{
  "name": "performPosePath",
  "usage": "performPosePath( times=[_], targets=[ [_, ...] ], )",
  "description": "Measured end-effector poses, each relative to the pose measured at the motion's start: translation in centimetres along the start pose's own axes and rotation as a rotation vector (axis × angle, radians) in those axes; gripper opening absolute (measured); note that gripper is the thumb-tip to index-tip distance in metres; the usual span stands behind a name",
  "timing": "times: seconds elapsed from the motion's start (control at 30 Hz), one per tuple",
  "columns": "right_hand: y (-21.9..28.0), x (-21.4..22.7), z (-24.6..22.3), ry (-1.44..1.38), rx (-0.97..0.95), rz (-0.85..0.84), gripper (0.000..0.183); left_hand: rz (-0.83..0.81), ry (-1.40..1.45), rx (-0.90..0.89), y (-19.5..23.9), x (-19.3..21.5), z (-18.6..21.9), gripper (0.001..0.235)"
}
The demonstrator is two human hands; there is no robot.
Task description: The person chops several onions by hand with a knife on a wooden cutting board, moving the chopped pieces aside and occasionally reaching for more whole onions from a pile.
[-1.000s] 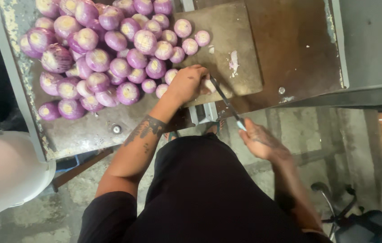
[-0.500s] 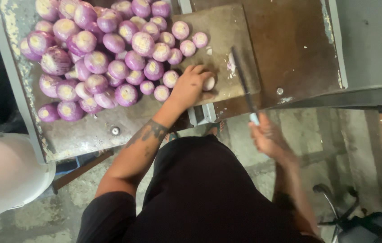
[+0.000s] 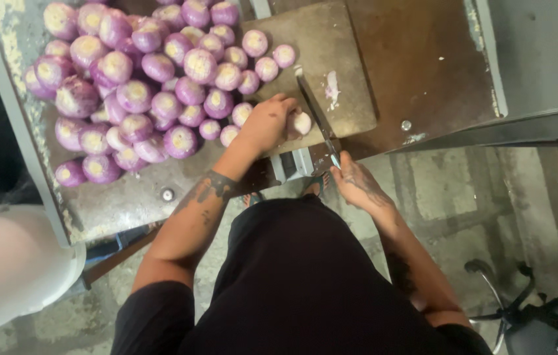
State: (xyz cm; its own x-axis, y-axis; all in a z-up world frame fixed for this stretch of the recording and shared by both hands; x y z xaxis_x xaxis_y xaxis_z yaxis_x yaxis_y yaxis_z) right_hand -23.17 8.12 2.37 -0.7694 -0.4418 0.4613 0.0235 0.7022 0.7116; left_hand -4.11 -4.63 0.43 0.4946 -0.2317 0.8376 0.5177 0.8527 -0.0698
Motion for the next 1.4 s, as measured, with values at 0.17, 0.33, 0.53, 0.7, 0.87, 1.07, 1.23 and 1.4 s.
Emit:
performPosePath(
  times=[0.17,0.33,0.53,0.7,0.87,1.07,1.23,1.4],
  targets=[
    [0.6,1.9,3.3,0.171,0.191,-0.027,0.032,-0.028,0.032,0.018,-0.3,0.3,0.5,0.051],
    [-3.6,-0.9,1.6,0.246,0.194,0.029,0.039,0.05,0.039,-0.008,0.2,0.6,0.3,0.052],
    [-0.5,-0.3,0.2,0.125,0.3,0.033,0.03,0.07,0.094,0.043,0.4,0.5,-0.4,0.049],
    [-0.1,1.5,2.7,0.305,0.22,0.004,0.027,0.084,0.092,0.051,0.7,0.4,-0.2,0.047],
    [-2.8,-1.3,2.3,0.177,0.319,0.062,0.027,0.098,0.098,0.052,0.8,-0.3,-0.6,0.047],
    [4.6,6.4,2.7,-0.365,0.144,0.088,0.02,0.369,-0.054,-0.06,2.1,1.8,2.5,0.063],
    [4.4,9.2,4.7,-0.628,0.158,0.125,0.017,0.313,-0.134,-0.112,0.3,0.7,0.6,0.041],
    [3.8,7.7,7.8,-0.693,0.265,0.149,0.017,0.456,-0.566,-0.002,-5.7,8.6,-14.5,0.024]
  ],
)
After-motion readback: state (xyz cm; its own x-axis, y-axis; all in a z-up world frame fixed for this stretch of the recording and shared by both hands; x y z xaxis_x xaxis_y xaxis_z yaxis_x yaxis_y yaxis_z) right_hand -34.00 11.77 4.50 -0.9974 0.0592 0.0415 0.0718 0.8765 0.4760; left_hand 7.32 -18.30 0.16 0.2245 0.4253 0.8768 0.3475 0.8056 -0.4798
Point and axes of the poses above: each hand's wrist, its own y-axis away from the middle knuckle, its own x-axis out of the back of the hand, z = x × y, the point moved 7 cm from there along -y, towards the middle knuckle, and after that the axes turned 14 degrees about -y, right-handed, at the moved point
